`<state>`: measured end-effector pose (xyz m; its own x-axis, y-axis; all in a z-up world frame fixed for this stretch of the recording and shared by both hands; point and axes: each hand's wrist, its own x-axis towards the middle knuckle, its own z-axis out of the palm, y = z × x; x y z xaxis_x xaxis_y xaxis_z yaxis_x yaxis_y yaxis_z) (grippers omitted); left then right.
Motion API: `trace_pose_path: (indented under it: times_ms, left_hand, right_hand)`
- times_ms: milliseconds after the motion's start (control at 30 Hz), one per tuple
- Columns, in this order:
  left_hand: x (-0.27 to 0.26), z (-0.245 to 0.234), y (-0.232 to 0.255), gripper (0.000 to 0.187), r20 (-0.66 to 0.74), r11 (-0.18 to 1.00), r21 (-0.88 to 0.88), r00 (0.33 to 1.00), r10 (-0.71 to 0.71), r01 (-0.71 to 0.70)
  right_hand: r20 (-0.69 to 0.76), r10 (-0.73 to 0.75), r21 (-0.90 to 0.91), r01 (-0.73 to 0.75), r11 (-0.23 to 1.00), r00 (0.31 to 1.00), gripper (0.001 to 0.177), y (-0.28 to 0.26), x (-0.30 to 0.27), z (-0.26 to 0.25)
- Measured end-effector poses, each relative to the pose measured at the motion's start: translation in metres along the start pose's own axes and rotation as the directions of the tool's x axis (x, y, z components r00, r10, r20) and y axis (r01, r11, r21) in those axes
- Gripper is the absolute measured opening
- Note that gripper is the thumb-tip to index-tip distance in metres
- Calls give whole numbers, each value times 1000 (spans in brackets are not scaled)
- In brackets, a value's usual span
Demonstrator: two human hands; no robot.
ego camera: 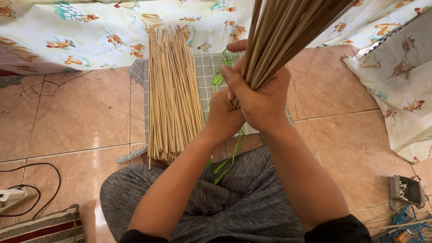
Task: Gathering thin wooden sticks into bundles and securing them with green plastic ties.
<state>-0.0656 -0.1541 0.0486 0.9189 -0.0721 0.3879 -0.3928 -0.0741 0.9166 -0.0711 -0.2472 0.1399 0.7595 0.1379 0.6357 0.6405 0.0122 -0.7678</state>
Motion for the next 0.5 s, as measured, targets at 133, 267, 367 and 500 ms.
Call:
trace_pose_path:
  times_ms: [133, 267, 367, 500]
  left_hand:
    - [-7, 6, -23, 9, -34, 996, 80, 999, 30, -28]
    - [-15, 12, -53, 31, -158, 972, 196, 974, 159, -127]
    - [-17, 15, -77, 28, -145, 954, 251, 968, 207, -166]
    - [-20, 14, -100, 18, -100, 772, 574, 912, 398, -274]
  right_hand:
    - [-37, -25, -71, 22, 997, 999, 16, 27, -12, 1]
    - [-99, 63, 1, -63, 998, 993, 9, 55, -28, 4]
    - [-105, 94, 9, -94, 996, 990, 12, 81, -36, 6]
    - [-99, 149, 181, -129, 975, 984, 36, 105, -46, 8]
